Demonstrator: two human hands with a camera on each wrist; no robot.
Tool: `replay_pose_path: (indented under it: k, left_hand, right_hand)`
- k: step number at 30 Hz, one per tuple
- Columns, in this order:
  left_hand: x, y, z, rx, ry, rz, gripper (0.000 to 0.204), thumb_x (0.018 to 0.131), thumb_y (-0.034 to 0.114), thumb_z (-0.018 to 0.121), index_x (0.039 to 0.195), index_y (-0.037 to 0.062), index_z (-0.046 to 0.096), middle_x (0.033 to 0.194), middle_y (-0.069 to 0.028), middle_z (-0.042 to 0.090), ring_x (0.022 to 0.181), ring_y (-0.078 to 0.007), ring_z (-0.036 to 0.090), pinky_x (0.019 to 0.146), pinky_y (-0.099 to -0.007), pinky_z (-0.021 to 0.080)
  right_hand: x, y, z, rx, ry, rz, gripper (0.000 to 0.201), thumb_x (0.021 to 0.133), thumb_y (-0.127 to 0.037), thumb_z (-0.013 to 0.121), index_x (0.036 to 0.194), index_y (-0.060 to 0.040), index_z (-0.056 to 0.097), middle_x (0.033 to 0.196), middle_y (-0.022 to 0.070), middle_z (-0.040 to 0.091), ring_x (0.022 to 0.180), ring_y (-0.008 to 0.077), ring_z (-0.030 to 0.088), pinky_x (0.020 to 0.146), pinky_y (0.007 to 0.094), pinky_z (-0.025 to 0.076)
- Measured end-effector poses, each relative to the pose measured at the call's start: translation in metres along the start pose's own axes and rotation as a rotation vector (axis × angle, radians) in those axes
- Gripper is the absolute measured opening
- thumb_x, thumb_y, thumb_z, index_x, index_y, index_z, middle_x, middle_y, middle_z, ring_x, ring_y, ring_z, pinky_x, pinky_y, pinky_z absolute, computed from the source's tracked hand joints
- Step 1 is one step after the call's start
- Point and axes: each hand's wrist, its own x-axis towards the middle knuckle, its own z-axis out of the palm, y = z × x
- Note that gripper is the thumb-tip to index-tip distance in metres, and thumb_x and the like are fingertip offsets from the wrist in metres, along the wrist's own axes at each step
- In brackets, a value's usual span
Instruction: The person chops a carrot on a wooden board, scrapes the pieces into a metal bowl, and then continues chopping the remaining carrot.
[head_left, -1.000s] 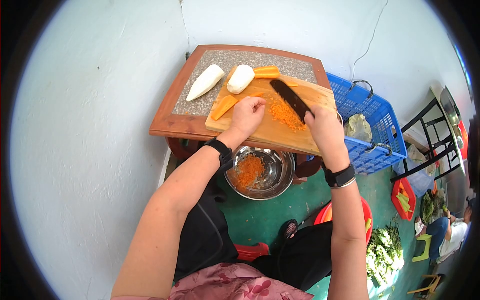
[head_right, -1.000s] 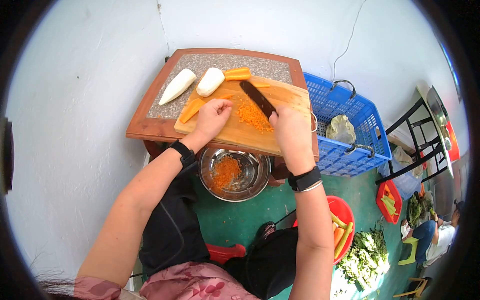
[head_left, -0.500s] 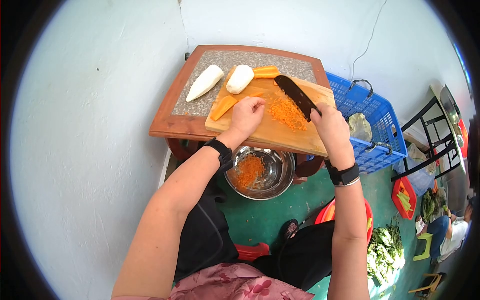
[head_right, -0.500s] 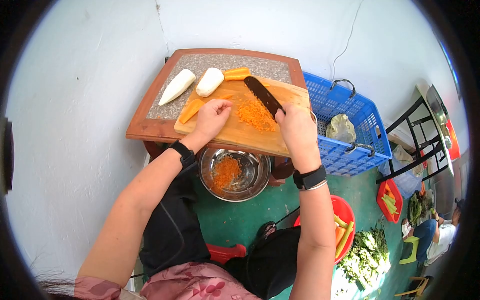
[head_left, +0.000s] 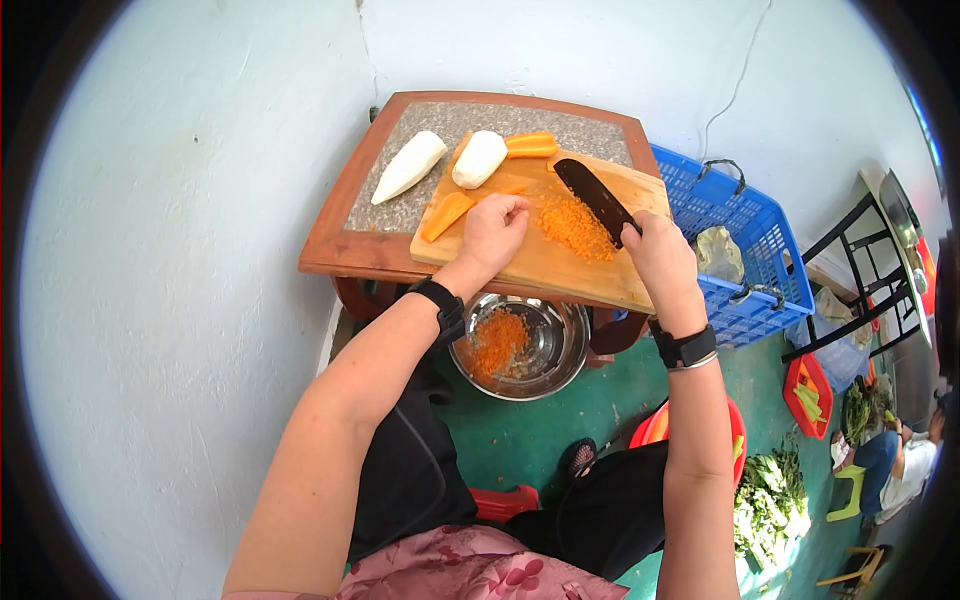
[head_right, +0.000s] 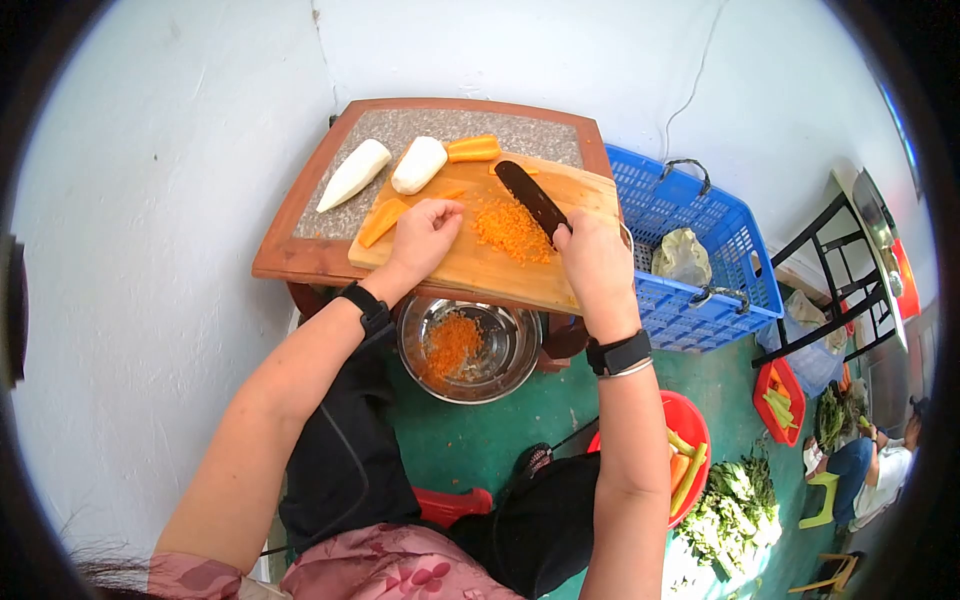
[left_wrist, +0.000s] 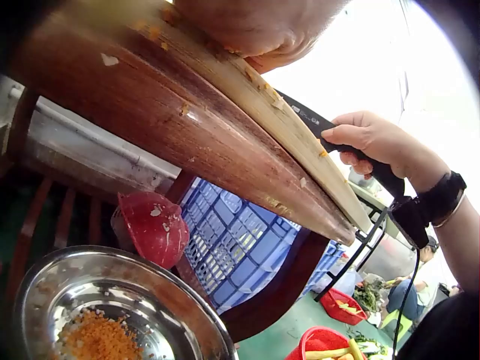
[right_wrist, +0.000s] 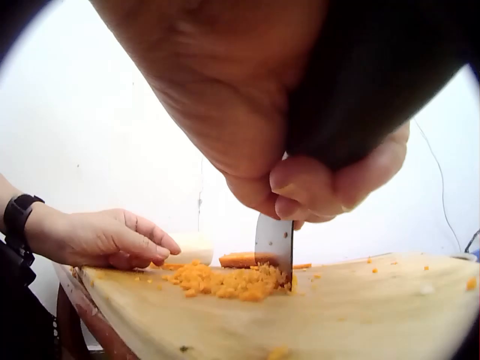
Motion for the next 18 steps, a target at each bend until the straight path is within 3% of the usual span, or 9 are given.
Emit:
replay_pose_path:
  k: [3,9,12,16,18]
  left_hand:
    - [0.000,-0.002,0.001,0.000,0.009,0.009,0.017,0.086,0.009,0.064,0.099,-0.0011,0.068,0.085,-0.0086,0.065,0.071,-0.0123,0.060,0.066,-0.0261,0.049]
    - [0.000,0.001,-0.001,-0.006,-0.004,-0.007,0.017,0.086,0.009,0.064,0.099,-0.0014,0.068,0.085,-0.0086,0.065,0.071,-0.0122,0.059,0.066,-0.0257,0.048]
    - [0.000,-0.003,0.001,-0.009,0.006,0.007,0.017,0.086,0.008,0.064,0.100,-0.0016,0.068,0.084,-0.0080,0.064,0.071,-0.0114,0.059,0.066,-0.0254,0.048]
    - [0.001,-0.004,0.001,-0.002,-0.003,-0.002,0.017,0.086,0.008,0.064,0.100,-0.0016,0.068,0.083,-0.0070,0.063,0.071,-0.0103,0.058,0.065,-0.0249,0.048]
    - [0.001,-0.004,0.002,-0.026,0.009,-0.023,0.016,0.084,0.008,0.064,0.097,0.0004,0.069,0.085,-0.0114,0.065,0.072,-0.0182,0.062,0.067,-0.0295,0.050]
  right_hand:
    - [0.001,-0.011,-0.016,0.035,-0.023,0.061,0.025,0.089,-0.026,0.057,0.087,-0.0027,0.064,0.081,0.0249,0.065,0.082,0.0432,0.063,0.070,0.0504,0.051]
    - [0.000,0.001,-0.005,0.050,-0.012,0.026,0.024,0.089,-0.026,0.058,0.088,-0.0024,0.064,0.080,0.0256,0.065,0.082,0.0430,0.063,0.071,0.0508,0.051]
    - [-0.001,-0.009,-0.015,0.007,-0.011,0.045,0.023,0.089,-0.027,0.057,0.086,-0.0044,0.064,0.080,0.0210,0.066,0.079,0.0388,0.066,0.070,0.0484,0.052]
    - [-0.003,-0.025,-0.024,0.052,-0.009,-0.009,0.024,0.089,-0.027,0.057,0.086,-0.0038,0.063,0.079,0.0214,0.066,0.078,0.0398,0.065,0.070,0.0487,0.052]
    - [-0.005,-0.029,-0.021,0.074,0.010,-0.059,0.024,0.089,-0.027,0.058,0.086,-0.0033,0.063,0.078,0.0213,0.066,0.077,0.0400,0.065,0.070,0.0486,0.052]
